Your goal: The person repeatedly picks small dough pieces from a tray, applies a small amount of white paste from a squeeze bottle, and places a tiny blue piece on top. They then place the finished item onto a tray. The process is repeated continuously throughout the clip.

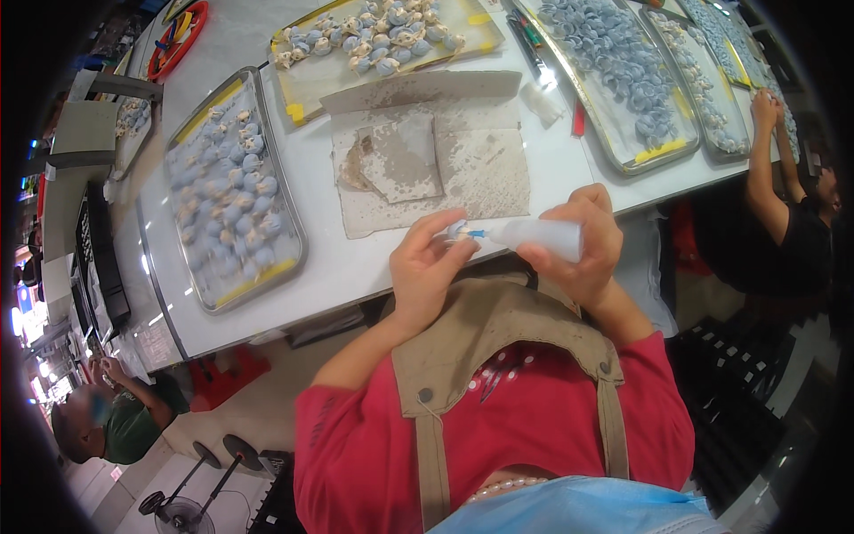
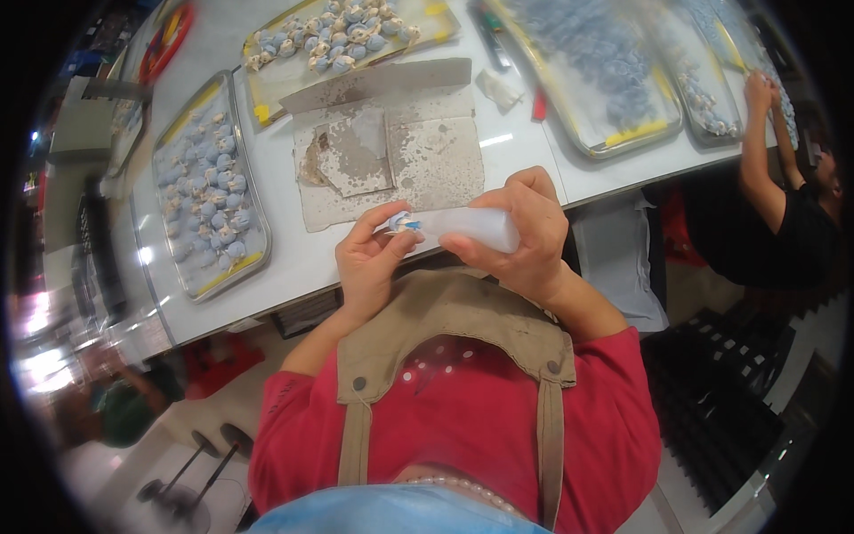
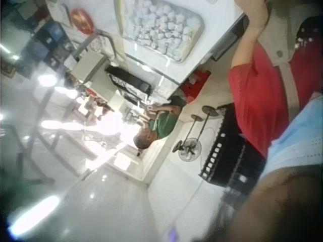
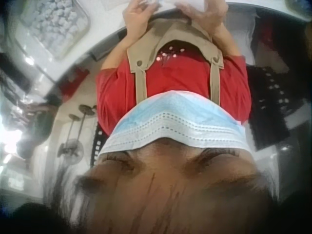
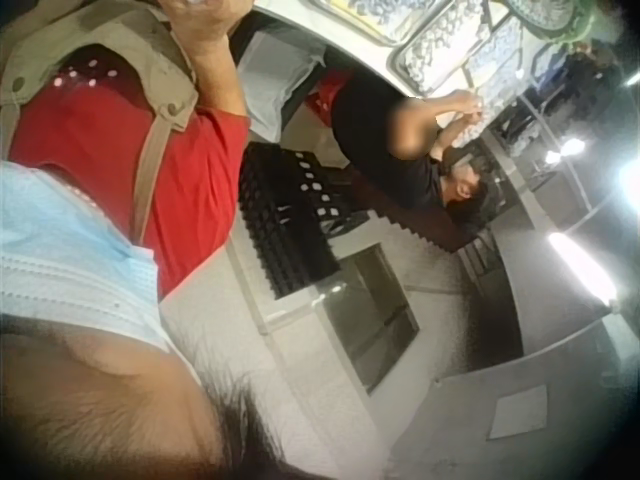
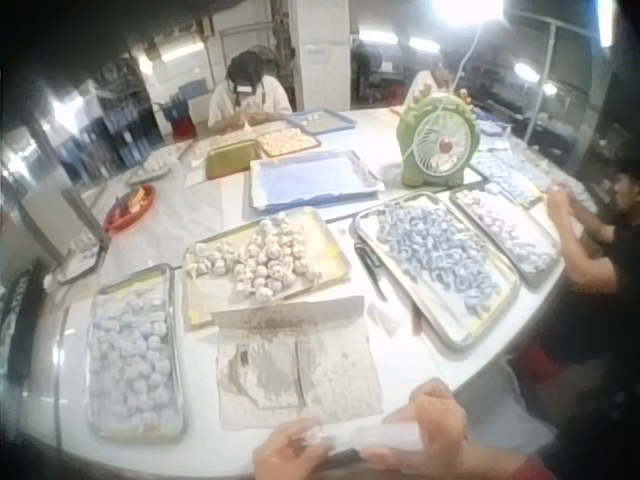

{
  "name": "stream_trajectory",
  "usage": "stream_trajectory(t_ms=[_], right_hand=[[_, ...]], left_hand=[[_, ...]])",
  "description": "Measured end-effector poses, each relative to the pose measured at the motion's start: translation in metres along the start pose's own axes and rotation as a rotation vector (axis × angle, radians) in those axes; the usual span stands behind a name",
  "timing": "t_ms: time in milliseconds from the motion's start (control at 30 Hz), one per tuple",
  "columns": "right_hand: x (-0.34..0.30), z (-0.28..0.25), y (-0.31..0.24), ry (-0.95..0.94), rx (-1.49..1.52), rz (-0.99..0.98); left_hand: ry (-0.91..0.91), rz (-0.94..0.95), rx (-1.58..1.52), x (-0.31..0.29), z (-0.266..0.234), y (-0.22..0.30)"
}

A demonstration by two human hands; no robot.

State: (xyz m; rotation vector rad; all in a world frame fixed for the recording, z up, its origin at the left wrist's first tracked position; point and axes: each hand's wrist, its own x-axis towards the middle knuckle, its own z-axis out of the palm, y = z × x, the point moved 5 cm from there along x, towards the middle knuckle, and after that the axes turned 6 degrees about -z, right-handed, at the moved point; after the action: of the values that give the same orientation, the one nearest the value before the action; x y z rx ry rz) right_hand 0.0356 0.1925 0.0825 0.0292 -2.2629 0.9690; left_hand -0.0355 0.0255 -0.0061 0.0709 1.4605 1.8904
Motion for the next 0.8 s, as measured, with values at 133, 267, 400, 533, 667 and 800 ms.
stream_trajectory(t_ms=[133,267,400,533,667,800], right_hand=[[0.0,0.001,0.002,0.0,0.006,0.027],[-0.001,0.0,0.006,0.006,0.034,0.045],[-0.003,-0.004,0.012,0.053,0.035,0.07],[-0.003,-0.004,0.015,0.016,0.016,0.044],[-0.002,-0.003,0.016,0.041,0.029,0.07],[-0.003,-0.001,0.017,0.027,0.02,0.07]], left_hand=[[0.0,-0.001,0.003,0.0,-0.001,0.0],[-0.011,-0.048,-0.04,0.001,0.0,0.0],[-0.022,-0.066,-0.098,0.003,0.001,-0.001],[-0.032,-0.072,-0.149,0.004,0.003,-0.001],[-0.035,-0.078,-0.163,0.004,0.004,-0.002],[-0.041,-0.08,-0.168,0.004,0.004,-0.002]])
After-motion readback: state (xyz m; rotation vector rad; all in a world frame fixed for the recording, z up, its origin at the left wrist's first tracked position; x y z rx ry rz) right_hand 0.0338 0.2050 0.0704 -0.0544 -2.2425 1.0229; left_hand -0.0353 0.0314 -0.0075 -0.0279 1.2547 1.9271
